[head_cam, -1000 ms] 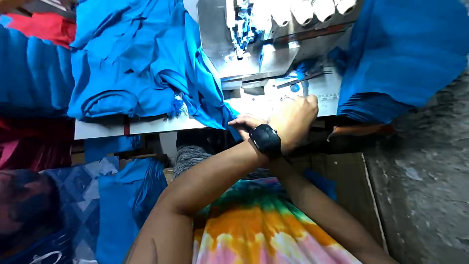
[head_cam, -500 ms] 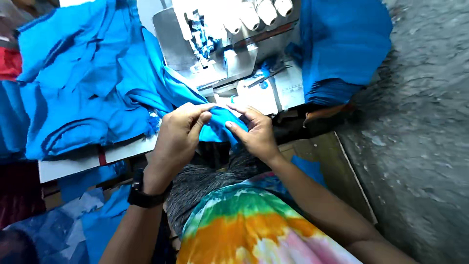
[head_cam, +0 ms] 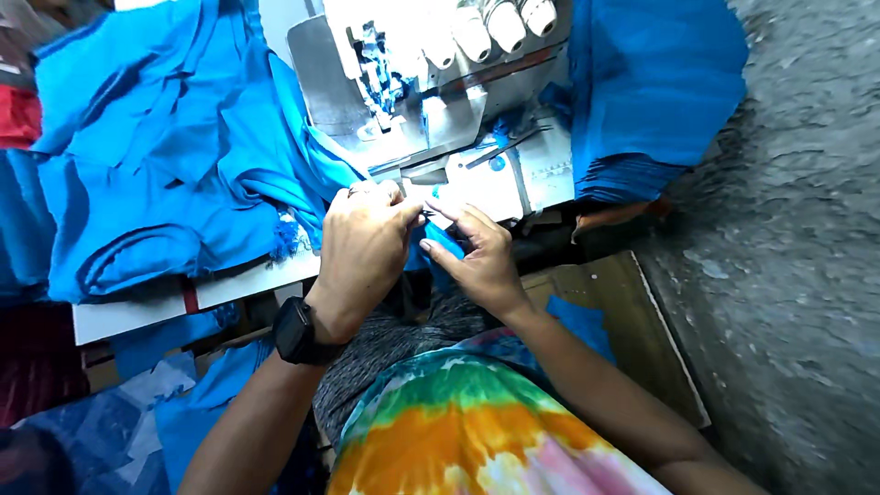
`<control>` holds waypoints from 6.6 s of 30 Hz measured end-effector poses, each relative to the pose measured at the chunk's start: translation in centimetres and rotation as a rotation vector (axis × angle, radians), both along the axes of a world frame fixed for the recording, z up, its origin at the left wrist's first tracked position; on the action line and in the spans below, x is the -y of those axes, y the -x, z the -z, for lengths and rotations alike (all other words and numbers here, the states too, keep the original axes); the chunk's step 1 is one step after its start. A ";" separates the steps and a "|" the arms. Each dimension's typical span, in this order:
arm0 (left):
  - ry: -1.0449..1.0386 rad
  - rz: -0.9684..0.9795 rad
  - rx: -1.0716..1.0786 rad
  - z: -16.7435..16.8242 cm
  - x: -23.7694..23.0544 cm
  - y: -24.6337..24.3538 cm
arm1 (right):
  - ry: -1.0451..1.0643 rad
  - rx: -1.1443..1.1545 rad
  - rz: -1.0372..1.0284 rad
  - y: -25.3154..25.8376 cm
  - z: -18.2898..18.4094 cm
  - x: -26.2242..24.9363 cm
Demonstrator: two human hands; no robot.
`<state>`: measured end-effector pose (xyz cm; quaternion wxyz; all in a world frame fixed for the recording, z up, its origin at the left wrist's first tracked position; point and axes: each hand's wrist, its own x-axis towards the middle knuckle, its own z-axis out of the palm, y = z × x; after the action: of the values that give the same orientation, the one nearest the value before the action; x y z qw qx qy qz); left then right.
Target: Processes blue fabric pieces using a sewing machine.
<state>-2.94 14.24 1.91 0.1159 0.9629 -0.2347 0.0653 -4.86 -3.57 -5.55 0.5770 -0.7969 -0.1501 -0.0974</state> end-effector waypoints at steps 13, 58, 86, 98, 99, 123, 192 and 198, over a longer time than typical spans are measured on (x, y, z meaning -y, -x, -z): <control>0.312 -0.080 -0.027 -2.2 3.1 -1.2 | -0.280 -0.586 -0.237 -2.8 1.0 4.0; 0.805 -0.035 -0.266 3.2 -3.8 2.9 | -0.494 -0.590 -0.151 2.6 -2.9 0.6; 1.099 -0.183 0.094 2.4 -5.5 7.0 | -0.266 -0.017 -0.240 0.9 -4.9 -4.0; 1.078 -0.551 0.062 2.8 -3.8 5.7 | -0.175 -0.170 -0.009 1.2 -3.7 -6.4; 1.068 -0.559 0.066 2.9 -3.8 5.7 | -0.159 -0.179 -0.005 1.3 -3.6 -6.4; 1.014 -0.573 0.086 3.5 -3.7 5.6 | -0.145 -0.203 0.024 1.2 -2.6 -6.1; 0.286 0.285 -0.118 -0.4 -7.6 -1.4 | -0.125 -0.413 -0.610 -3.7 -5.5 0.4; 0.321 0.231 -0.060 -1.3 -9.4 -1.8 | 0.337 -0.106 -0.498 -5.0 -9.9 -1.1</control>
<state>-1.17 23.67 3.18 0.2817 0.9003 -0.3264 0.0592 0.09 -2.50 4.37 0.4498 -0.8241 -0.3244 0.1151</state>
